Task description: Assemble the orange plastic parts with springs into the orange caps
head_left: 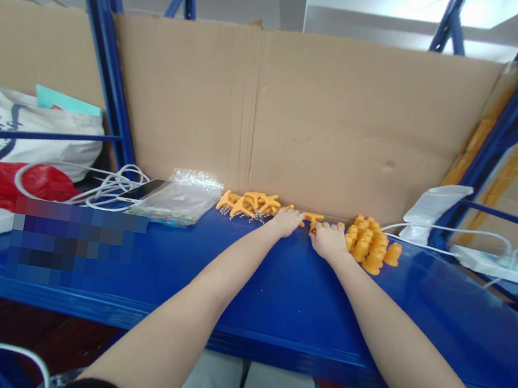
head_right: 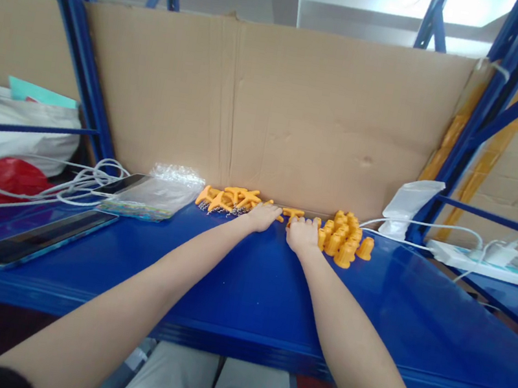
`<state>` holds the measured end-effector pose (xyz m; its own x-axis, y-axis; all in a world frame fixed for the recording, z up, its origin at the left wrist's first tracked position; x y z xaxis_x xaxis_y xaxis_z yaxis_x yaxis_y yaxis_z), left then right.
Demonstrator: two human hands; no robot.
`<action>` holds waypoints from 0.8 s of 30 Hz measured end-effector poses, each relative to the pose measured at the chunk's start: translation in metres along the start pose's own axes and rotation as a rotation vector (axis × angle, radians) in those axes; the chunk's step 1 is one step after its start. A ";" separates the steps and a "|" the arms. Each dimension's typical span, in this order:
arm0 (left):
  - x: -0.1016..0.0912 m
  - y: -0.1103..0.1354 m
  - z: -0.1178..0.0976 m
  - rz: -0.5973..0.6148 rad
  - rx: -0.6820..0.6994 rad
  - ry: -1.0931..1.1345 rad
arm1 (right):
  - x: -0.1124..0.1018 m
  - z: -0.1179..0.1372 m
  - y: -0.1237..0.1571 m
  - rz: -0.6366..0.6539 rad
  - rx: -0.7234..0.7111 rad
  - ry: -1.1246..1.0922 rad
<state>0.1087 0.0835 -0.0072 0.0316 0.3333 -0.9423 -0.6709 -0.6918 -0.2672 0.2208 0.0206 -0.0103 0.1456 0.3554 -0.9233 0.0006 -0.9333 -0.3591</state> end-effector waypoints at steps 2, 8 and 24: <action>0.000 -0.005 -0.003 0.041 -0.059 0.021 | 0.000 0.000 0.000 0.005 -0.001 -0.001; -0.005 -0.016 -0.006 0.079 -0.193 0.002 | -0.001 0.001 -0.001 0.018 0.006 -0.021; -0.011 -0.011 -0.001 0.048 -0.394 0.048 | -0.001 0.004 -0.002 0.079 0.009 -0.054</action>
<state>0.1167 0.0870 0.0065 0.0482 0.2702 -0.9616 -0.3374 -0.9017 -0.2703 0.2167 0.0223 -0.0097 0.0912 0.2831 -0.9547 -0.0176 -0.9581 -0.2858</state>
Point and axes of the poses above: each hand's wrist, its own y-axis away from the middle knuckle, its own x-axis out of the palm, z = x × y, the point moved 3 cm from there along -y, towards the middle knuckle, and after that the axes turned 3 degrees about x, right-handed, at the moved point
